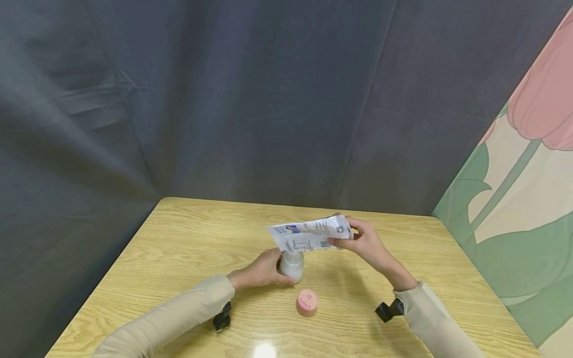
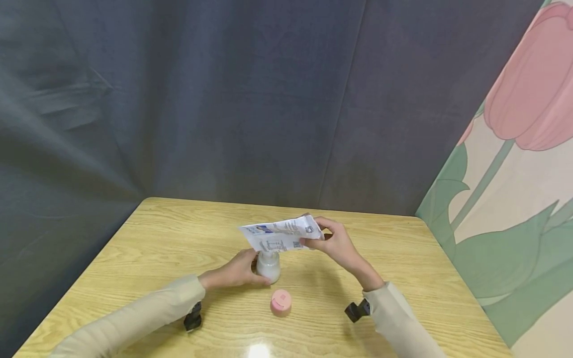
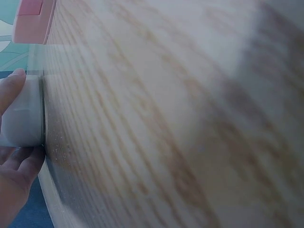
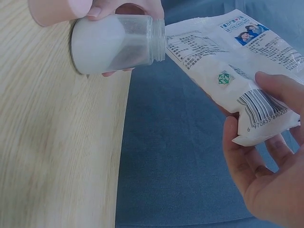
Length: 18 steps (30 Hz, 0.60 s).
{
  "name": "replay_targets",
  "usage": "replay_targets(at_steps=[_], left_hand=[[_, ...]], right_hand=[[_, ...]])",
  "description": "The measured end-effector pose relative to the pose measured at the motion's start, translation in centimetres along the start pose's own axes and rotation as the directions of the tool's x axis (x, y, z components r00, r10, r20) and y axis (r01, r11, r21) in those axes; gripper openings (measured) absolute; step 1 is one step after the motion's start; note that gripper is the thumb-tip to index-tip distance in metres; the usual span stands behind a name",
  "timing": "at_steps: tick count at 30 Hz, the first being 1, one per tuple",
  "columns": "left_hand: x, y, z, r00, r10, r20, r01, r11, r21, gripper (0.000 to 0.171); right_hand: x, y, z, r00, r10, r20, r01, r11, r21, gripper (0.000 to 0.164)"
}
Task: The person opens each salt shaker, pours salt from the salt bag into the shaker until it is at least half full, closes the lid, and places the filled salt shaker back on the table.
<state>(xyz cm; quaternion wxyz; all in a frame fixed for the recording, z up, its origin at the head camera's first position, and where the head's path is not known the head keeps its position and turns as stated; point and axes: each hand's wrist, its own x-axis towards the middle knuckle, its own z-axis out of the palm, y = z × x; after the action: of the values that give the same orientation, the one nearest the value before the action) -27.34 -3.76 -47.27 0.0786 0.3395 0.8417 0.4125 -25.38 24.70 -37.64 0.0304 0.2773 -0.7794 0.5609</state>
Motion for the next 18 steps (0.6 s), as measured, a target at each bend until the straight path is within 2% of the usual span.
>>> replay_targets(at_steps=[18], left_hand=[[0.10,-0.31,0.03,1.000,0.006,-0.005,-0.006,1.000,-0.002,0.092]], right_hand=[[-0.18,0.28,-0.18,1.000,-0.012,-0.001,0.012,1.000,0.020,0.040]])
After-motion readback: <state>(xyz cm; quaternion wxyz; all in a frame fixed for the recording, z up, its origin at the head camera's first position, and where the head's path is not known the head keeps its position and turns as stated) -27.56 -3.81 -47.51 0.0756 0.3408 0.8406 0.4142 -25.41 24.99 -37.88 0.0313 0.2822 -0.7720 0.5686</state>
